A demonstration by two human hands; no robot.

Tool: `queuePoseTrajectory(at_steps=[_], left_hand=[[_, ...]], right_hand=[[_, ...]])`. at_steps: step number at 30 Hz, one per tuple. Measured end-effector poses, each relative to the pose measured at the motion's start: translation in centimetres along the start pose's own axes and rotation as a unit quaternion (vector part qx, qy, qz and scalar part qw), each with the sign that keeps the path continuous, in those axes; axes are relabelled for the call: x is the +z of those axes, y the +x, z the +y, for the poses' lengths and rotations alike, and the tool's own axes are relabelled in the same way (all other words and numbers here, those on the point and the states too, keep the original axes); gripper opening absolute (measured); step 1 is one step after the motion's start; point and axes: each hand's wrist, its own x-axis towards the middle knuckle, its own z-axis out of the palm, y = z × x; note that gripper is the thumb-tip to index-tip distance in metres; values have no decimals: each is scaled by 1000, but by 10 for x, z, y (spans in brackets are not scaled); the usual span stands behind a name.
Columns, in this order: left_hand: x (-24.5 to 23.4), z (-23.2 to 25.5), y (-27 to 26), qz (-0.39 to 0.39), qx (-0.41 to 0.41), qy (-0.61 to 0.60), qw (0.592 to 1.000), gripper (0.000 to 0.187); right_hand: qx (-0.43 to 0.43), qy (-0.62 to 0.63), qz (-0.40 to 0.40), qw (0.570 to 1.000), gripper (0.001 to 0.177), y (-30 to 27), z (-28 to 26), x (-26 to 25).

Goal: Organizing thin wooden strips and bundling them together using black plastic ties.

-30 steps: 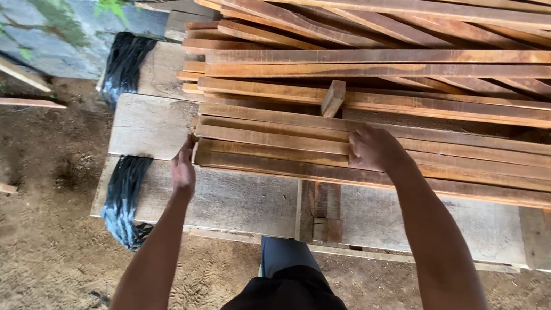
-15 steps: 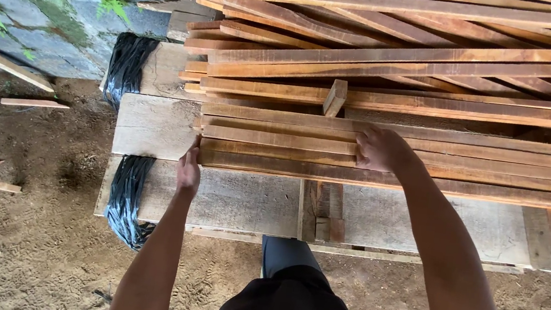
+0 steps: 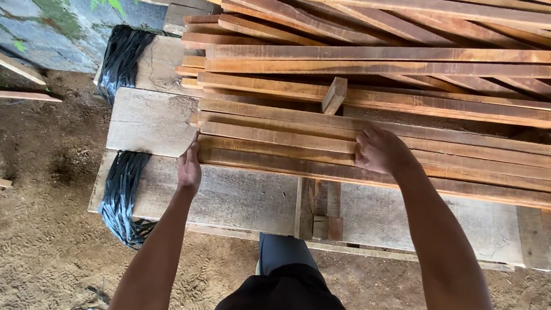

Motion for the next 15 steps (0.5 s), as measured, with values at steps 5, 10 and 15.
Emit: queuePoseTrajectory(at_steps=[5,10,15], left_hand=[[0,-3,-10,1,-5,-14,1000,53],[2,-2,-9,10,-1,-24,1000,53],[1,1,-13,12,6,-17,1000,52]], right_hand=[[-6,6,15,1000,31,0,-1,-3],[-15,0,22,1000,34,-4,5,18],[-3,35,3,999,46,-10,6,18]])
